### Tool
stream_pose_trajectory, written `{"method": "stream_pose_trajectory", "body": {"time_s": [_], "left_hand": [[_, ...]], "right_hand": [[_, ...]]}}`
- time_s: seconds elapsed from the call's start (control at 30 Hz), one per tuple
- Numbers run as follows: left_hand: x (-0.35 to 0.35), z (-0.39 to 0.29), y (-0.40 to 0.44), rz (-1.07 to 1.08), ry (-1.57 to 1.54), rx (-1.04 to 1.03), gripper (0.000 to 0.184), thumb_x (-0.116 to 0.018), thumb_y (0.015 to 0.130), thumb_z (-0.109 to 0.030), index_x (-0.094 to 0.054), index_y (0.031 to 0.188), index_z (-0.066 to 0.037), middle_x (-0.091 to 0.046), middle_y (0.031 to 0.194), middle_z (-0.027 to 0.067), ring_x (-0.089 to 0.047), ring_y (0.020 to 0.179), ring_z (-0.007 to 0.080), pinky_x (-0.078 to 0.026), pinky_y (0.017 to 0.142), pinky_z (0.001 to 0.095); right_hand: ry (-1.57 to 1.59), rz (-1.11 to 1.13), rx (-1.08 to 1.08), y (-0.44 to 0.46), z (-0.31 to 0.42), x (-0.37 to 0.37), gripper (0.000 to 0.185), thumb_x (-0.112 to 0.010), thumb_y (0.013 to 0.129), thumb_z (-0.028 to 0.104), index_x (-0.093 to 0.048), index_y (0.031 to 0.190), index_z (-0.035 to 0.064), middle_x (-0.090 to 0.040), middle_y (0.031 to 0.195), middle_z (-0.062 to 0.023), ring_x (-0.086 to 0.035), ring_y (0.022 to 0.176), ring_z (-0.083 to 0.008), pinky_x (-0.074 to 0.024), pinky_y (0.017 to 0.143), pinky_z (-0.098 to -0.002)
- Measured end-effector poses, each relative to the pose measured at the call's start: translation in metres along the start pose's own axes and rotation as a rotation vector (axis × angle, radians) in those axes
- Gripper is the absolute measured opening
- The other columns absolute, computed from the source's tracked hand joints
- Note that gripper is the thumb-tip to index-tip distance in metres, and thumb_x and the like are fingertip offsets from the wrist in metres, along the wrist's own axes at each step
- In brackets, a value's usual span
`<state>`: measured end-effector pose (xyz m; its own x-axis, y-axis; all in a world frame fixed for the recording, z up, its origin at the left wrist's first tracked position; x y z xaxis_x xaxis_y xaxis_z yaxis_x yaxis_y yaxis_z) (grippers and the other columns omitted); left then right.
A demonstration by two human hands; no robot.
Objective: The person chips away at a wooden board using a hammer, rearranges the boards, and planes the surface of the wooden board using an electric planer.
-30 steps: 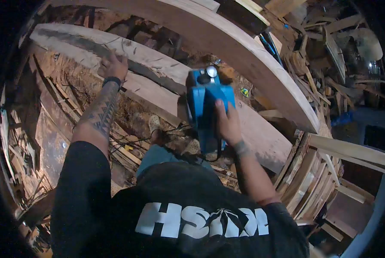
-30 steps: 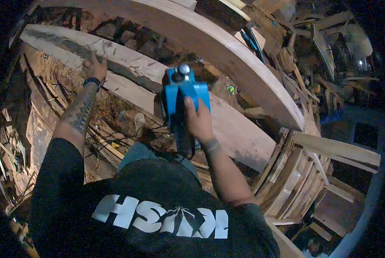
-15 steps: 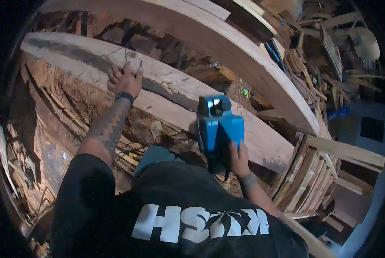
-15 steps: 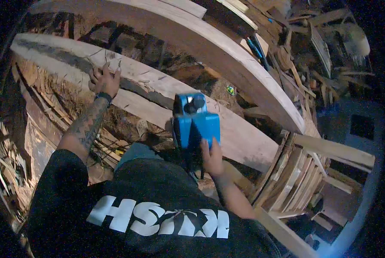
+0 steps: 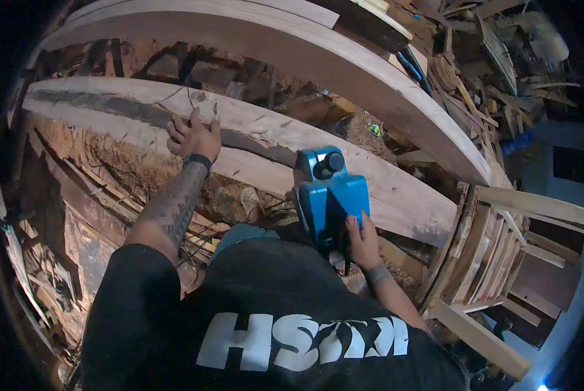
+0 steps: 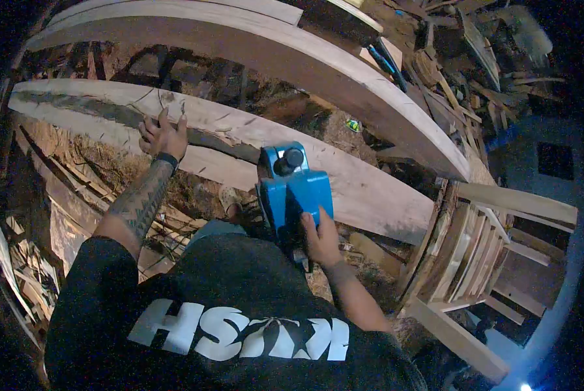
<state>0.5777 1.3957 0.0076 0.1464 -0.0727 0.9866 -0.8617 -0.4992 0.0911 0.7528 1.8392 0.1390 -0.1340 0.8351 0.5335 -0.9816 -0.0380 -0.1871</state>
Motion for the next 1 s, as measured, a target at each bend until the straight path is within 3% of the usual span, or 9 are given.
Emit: {"method": "stream_pose_trajectory", "body": {"time_s": [0.07, 0.2, 0.3, 0.33, 0.43, 0.87, 0.9, 0.97, 1.0], "left_hand": [[0.002, -0.004, 0.002, -0.002, 0.008, -0.001, 0.073, -0.053, 0.099, -0.069, -0.038, 0.158, -0.029, -0.021, 0.167, 0.0251, -0.010, 0.156, 0.0485, -0.011, 0.118, 0.0704], [0.010, -0.005, -0.001, -0.019, -0.018, -0.001, 0.069, -0.055, 0.099, -0.065, -0.042, 0.155, -0.028, -0.023, 0.168, 0.0248, -0.013, 0.156, 0.0472, -0.013, 0.119, 0.0695], [0.011, -0.010, -0.002, -0.050, -0.012, -0.016, 0.066, -0.056, 0.099, -0.062, -0.046, 0.153, -0.027, -0.026, 0.168, 0.0244, -0.016, 0.157, 0.0458, -0.015, 0.119, 0.0690], [0.009, -0.005, 0.000, -0.061, 0.004, -0.009, 0.065, -0.056, 0.099, -0.062, -0.047, 0.153, -0.027, -0.027, 0.167, 0.0242, -0.017, 0.157, 0.0454, -0.015, 0.119, 0.0688], [0.011, -0.002, -0.001, -0.063, -0.046, 0.018, 0.060, -0.055, 0.100, -0.059, -0.051, 0.150, -0.027, -0.031, 0.166, 0.0233, -0.018, 0.156, 0.0439, -0.016, 0.119, 0.0673], [0.009, 0.000, -0.002, -0.113, -0.069, -0.016, 0.049, -0.054, 0.105, -0.050, -0.050, 0.150, -0.030, -0.028, 0.165, 0.0196, -0.020, 0.154, 0.0455, -0.016, 0.118, 0.0691], [0.008, -0.001, 0.000, -0.105, -0.055, -0.021, 0.048, -0.054, 0.105, -0.049, -0.051, 0.149, -0.030, -0.027, 0.166, 0.0203, -0.020, 0.154, 0.0453, -0.016, 0.117, 0.0698], [0.010, -0.003, 0.003, -0.007, -0.017, 0.009, 0.051, -0.052, 0.105, -0.049, -0.050, 0.151, -0.028, -0.026, 0.168, 0.0215, -0.016, 0.157, 0.0438, -0.012, 0.120, 0.0664], [0.008, 0.000, 0.000, 0.047, 0.004, 0.037, 0.052, -0.050, 0.105, -0.050, -0.049, 0.152, -0.028, -0.026, 0.169, 0.0221, -0.015, 0.158, 0.0430, -0.011, 0.122, 0.0647]], "right_hand": [[0.011, -0.059, 0.072, 0.027, 0.003, -0.008, 0.032, -0.052, 0.111, 0.030, -0.062, 0.113, -0.0001, -0.064, 0.092, -0.0192, -0.060, 0.082, -0.0329, -0.0494, 0.079, -0.0432], [0.116, 0.035, -0.054, 0.110, 0.005, -0.029, 0.036, -0.055, 0.110, 0.035, -0.060, 0.106, -0.0007, -0.065, 0.087, -0.0197, -0.062, 0.081, -0.0349, -0.0490, 0.077, -0.0439], [0.102, 0.018, 0.101, 0.098, 0.030, -0.030, 0.037, -0.051, 0.112, 0.036, -0.059, 0.099, 0.0024, -0.057, 0.077, -0.0060, -0.055, 0.074, -0.0159, -0.0461, 0.070, -0.0349], [0.176, 0.097, 0.040, 0.085, 0.017, -0.036, 0.035, -0.052, 0.112, 0.034, -0.059, 0.102, 0.0024, -0.058, 0.077, -0.0055, -0.056, 0.075, -0.0150, -0.0461, 0.070, -0.0342], [0.109, 0.244, 0.046, 0.029, 0.009, -0.030, 0.032, -0.058, 0.109, 0.031, -0.062, 0.115, -0.0003, -0.069, 0.093, -0.0201, -0.067, 0.084, -0.0326, -0.0507, 0.078, -0.0426], [0.113, 0.169, 0.050, 0.133, 0.055, -0.089, 0.049, -0.056, 0.108, 0.047, -0.062, 0.108, -0.0018, -0.066, 0.091, -0.0237, -0.060, 0.079, -0.0372, -0.0491, 0.076, -0.0448], [0.142, 0.180, 0.050, 0.118, 0.040, -0.087, 0.036, -0.054, 0.111, 0.038, -0.060, 0.103, 0.0032, -0.059, 0.080, -0.0082, -0.055, 0.073, -0.0181, -0.0459, 0.068, -0.0383], [0.080, 0.136, 0.153, 0.071, 0.048, -0.058, 0.029, -0.054, 0.111, 0.032, -0.060, 0.107, 0.0035, -0.057, 0.083, -0.0065, -0.054, 0.076, -0.0150, -0.0448, 0.069, -0.0347], [0.081, 0.167, 0.084, 0.046, 0.034, -0.053, 0.032, -0.054, 0.110, 0.032, -0.061, 0.110, 0.0007, -0.063, 0.088, -0.0153, -0.059, 0.081, -0.0275, -0.0471, 0.073, -0.0412]]}}
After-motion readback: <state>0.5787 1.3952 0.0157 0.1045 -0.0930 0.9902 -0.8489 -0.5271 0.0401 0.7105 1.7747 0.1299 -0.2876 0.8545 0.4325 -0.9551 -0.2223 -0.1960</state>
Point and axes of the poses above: each hand's wrist, its own y-axis towards the middle knuckle, its own x-axis out of the back of the hand, z = x × y, the point moved 10 cm from there along y, towards the middle knuckle
